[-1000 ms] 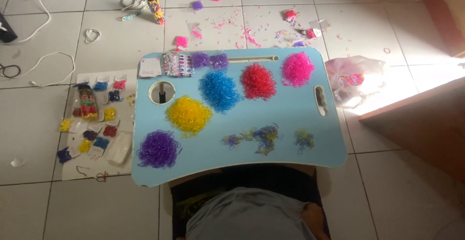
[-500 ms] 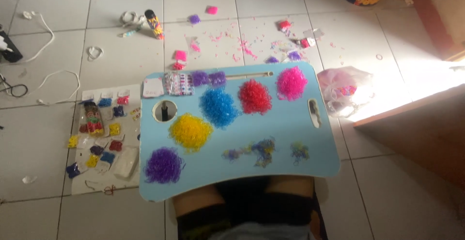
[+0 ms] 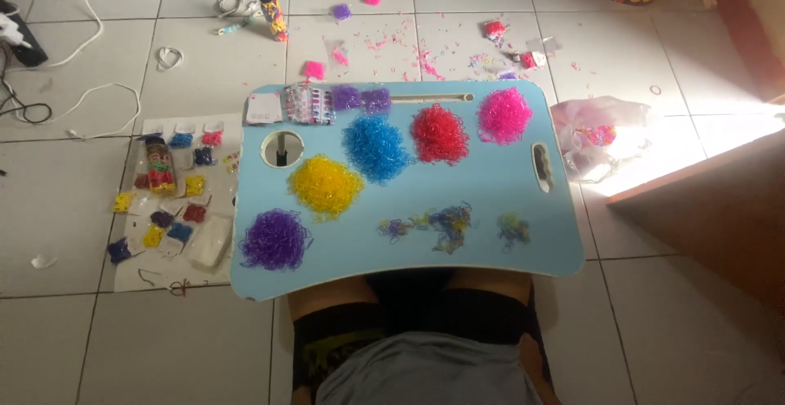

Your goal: Sorting various colored rubber bands into distinct piles on a portable tray.

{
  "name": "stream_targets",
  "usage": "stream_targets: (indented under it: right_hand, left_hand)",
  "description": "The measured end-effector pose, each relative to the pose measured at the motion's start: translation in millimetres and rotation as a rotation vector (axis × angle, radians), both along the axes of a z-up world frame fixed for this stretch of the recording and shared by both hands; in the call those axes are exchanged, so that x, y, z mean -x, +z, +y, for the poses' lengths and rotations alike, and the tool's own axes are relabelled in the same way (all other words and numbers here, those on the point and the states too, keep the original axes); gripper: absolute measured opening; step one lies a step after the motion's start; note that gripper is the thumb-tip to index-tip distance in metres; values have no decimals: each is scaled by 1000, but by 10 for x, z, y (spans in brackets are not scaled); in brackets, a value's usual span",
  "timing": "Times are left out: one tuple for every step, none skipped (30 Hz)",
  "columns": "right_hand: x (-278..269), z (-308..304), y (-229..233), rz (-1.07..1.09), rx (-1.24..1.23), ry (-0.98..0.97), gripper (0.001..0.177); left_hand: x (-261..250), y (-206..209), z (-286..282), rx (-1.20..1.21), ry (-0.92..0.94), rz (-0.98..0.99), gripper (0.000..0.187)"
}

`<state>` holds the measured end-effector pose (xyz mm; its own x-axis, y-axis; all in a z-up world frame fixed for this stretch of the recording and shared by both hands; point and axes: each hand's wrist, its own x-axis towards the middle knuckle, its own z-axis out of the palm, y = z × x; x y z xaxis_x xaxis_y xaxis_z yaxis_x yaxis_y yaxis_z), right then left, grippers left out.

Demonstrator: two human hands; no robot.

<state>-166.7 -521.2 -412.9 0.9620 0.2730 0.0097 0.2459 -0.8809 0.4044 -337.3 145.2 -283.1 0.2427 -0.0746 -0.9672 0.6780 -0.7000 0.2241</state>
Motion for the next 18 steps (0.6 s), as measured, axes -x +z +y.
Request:
stream_targets:
  right_hand:
    - [-151, -113, -303, -13, 35, 26, 37]
    - [-96, 23, 391, -8, 38, 30, 37]
    - [-315, 334, 1101, 566, -320, -365, 29]
    - [-729, 729, 1946, 1127, -682, -780, 25]
    - [-1048, 972, 2441, 1126, -683, -775, 25]
    - [-1229, 1187, 3029, 1282, -523, -744, 22]
    - [-1200, 1365, 3679, 1438, -355, -713, 30]
    - [-1227, 1514, 4087, 1444, -356, -715, 30]
    - [-1289, 1668, 4497, 1342, -519, -727, 35]
    - [-1354, 1822, 4901, 1234, -678, -735, 40]
    - [-1373, 1820, 4993, 1247, -670, -742, 40]
    - [-1397, 1821, 5079, 1177, -792, -569, 45]
    - [-1441, 1804, 5177, 1097, -902, -395, 51]
    - [-1434, 1894, 5234, 1109, -890, -403, 51]
    - [-1455, 2022, 5282, 924, -971, -327, 48]
    - [-1482, 2153, 5349, 736, -1044, -251, 48]
    - [-1592, 2201, 5156, 714, -1052, -234, 48]
    - [-1713, 2247, 4965, 583, -1061, -109, 38]
  left_hand:
    - [5, -56, 10, -3, -18, 2, 26]
    - [-1, 25, 82, -7, -36, 3, 27]
    - [-64, -21, 140, -12, -58, 3, 27]
    - [-144, -186, 150, -18, -81, 3, 27]
    - [-414, 79, 194, -27, -100, -4, 27]
    - [-667, 385, 232, -35, -118, -11, 28]
    - [-848, 754, 271, -43, -142, -9, 28]
    - [-1204, 1302, 181, -45, -144, -3, 28]
    - [-1453, 1946, 114, -98, -69, -154, 31]
    - [-1556, 2655, 57, -150, 5, -305, 38]
    - [-1609, 2882, 5, -147, 6, -290, 38]
    - [-1670, 3101, -43, -19, 171, -523, 47]
    - [-1745, 3306, -114, 113, 344, -753, 59]
    - [-1805, 3377, -259, 116, 353, -738, 59]
    - [-1875, 3468, -366, 140, 361, -941, 47]
    - [-1956, 3577, -469, 160, 369, -1145, 35]
    - [-2098, 3602, -547, 158, 363, -1171, 35]
    - [-2240, 3628, -630, 232, 322, -1289, 29]
